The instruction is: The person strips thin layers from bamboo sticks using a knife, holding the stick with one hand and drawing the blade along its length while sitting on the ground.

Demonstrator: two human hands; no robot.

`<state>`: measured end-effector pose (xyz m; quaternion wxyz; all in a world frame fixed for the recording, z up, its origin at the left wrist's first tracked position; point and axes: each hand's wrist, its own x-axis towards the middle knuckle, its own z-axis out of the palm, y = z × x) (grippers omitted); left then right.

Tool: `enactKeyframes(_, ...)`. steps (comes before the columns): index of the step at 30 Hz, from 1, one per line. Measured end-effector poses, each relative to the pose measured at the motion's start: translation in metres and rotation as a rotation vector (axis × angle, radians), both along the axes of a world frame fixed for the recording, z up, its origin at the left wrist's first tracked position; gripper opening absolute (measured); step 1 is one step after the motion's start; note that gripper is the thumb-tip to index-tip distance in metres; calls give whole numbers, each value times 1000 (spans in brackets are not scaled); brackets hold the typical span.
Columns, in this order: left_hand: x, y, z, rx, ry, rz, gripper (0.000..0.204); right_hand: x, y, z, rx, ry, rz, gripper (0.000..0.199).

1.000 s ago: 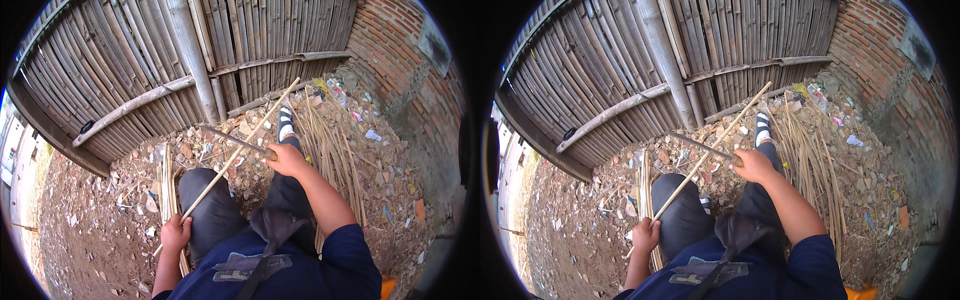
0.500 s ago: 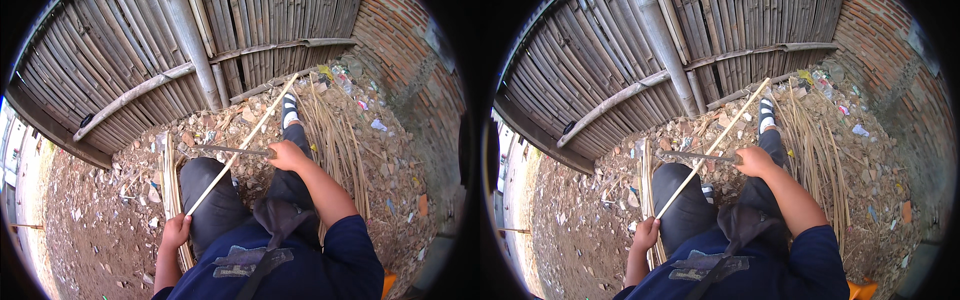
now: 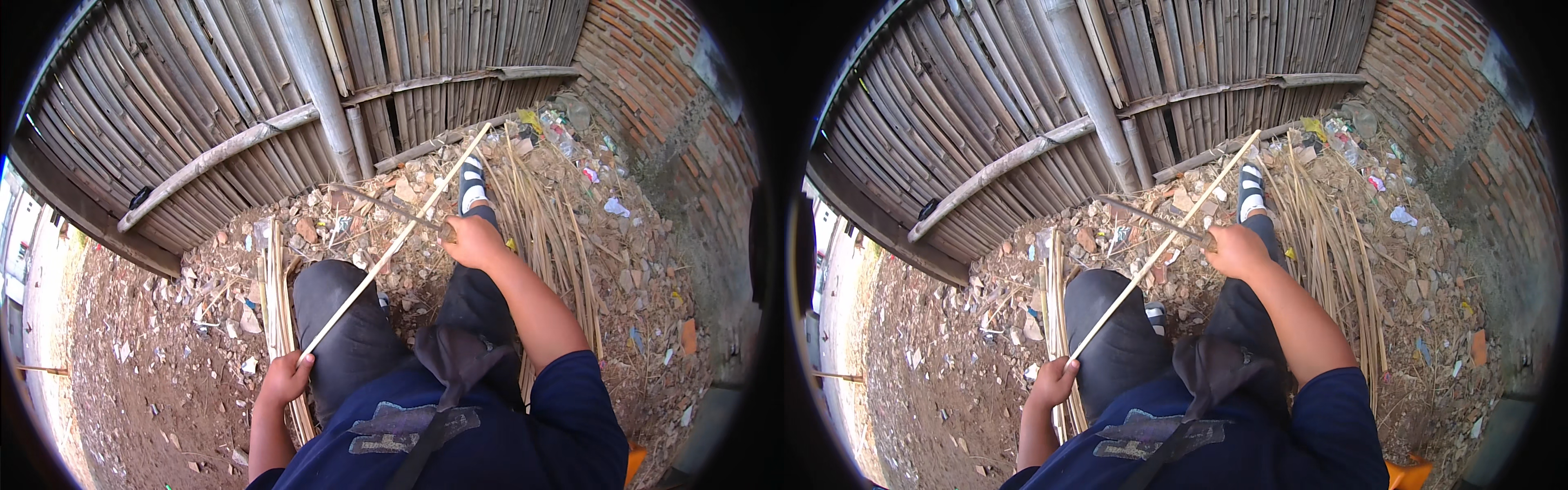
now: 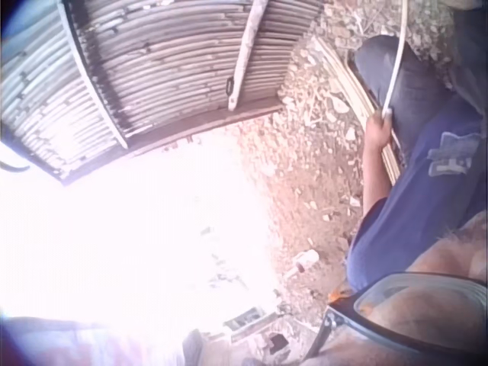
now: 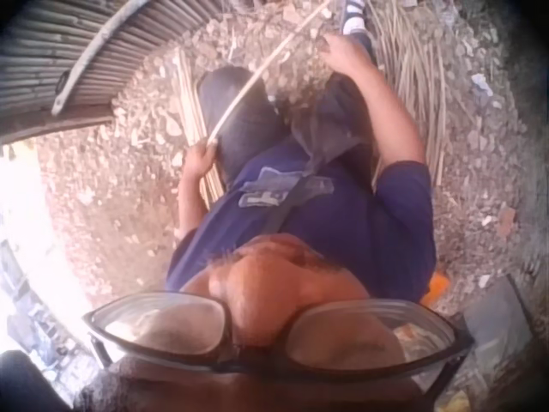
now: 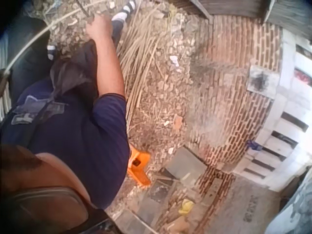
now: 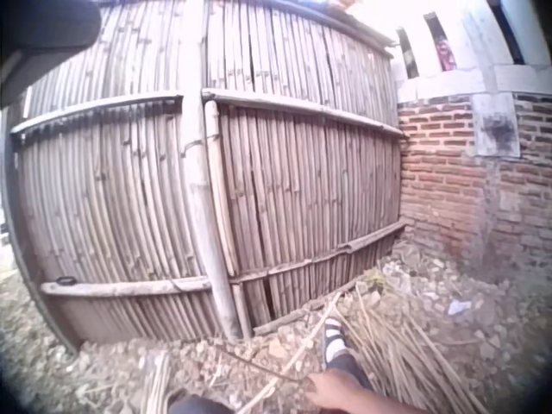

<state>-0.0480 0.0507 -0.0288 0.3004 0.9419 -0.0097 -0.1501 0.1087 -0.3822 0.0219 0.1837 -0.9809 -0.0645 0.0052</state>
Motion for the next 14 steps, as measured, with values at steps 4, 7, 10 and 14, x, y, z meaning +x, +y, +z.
enactKeyframes(4, -1, 7, -3, -99, 56, 25, 54, -6, 17, 5, -64, 33, 228, 31)
enactKeyframes(7, 5, 7, -11, -156, 67, 7, 58, 3, 11, -10, 30, 76, 230, 29)
enactKeyframes(10, 12, 4, -2, -105, 111, 22, 61, 11, -1, -33, 145, -32, 30, 33)
enactKeyframes(14, 10, 12, -10, -98, 103, 57, 67, 3, 22, -8, 14, 95, 79, 52)
